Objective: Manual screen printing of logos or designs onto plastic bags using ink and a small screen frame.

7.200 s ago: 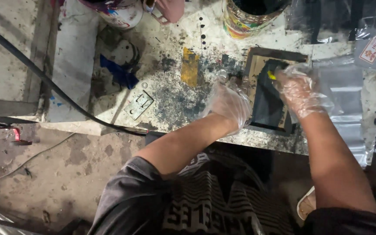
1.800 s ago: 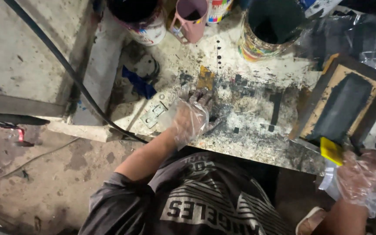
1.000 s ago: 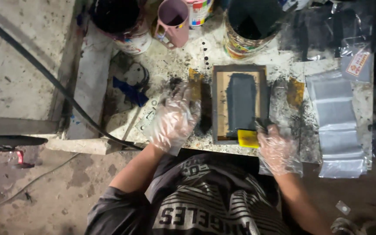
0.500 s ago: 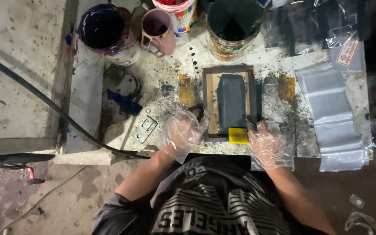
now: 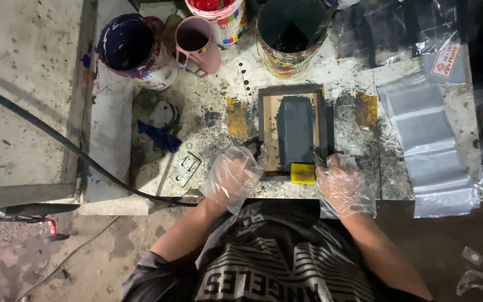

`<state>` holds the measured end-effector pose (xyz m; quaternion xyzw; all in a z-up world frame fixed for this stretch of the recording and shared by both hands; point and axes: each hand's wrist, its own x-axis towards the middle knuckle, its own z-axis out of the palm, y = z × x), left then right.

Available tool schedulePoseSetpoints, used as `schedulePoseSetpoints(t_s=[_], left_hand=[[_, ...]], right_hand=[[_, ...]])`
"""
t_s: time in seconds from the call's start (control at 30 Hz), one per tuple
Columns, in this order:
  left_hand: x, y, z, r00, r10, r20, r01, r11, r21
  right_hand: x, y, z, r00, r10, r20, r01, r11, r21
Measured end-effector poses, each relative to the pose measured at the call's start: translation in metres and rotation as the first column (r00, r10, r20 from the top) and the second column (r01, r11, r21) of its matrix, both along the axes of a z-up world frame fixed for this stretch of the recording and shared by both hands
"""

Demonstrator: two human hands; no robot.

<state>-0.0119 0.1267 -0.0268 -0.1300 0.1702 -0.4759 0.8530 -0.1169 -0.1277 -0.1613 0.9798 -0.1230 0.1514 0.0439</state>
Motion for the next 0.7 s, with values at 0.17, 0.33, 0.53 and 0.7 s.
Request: schedulePoseSetpoints(t_s=[0.17,0.33,0.53,0.7], left_hand=[[-0.005,0.002,0.001,0.999,-0.032,-0.038,0.032,0.999,0.011],[-0.006,0.000,0.001,0.997,-0.051,-0.065,0.053,0.998,0.021],[-0.007,0.000,0.001,0.991,-0.078,-0.108,0.081,0.996,0.027],[-0.008,-0.003,0.000,0.986,-0.090,-0.139,0.094,0.995,0.027]], right_hand=[[0.001,-0.008,-0.048,0.999,0.010,0.043,-0.009,1.000,-0.013],[0.001,-0.005,-0.063,0.995,-0.061,0.076,0.054,0.995,0.081],[-0.005,-0.011,-0.051,0.996,0.059,0.061,-0.056,0.997,-0.045],[-0.006,-0.012,-0.036,0.985,0.155,0.073,-0.150,0.986,-0.075]])
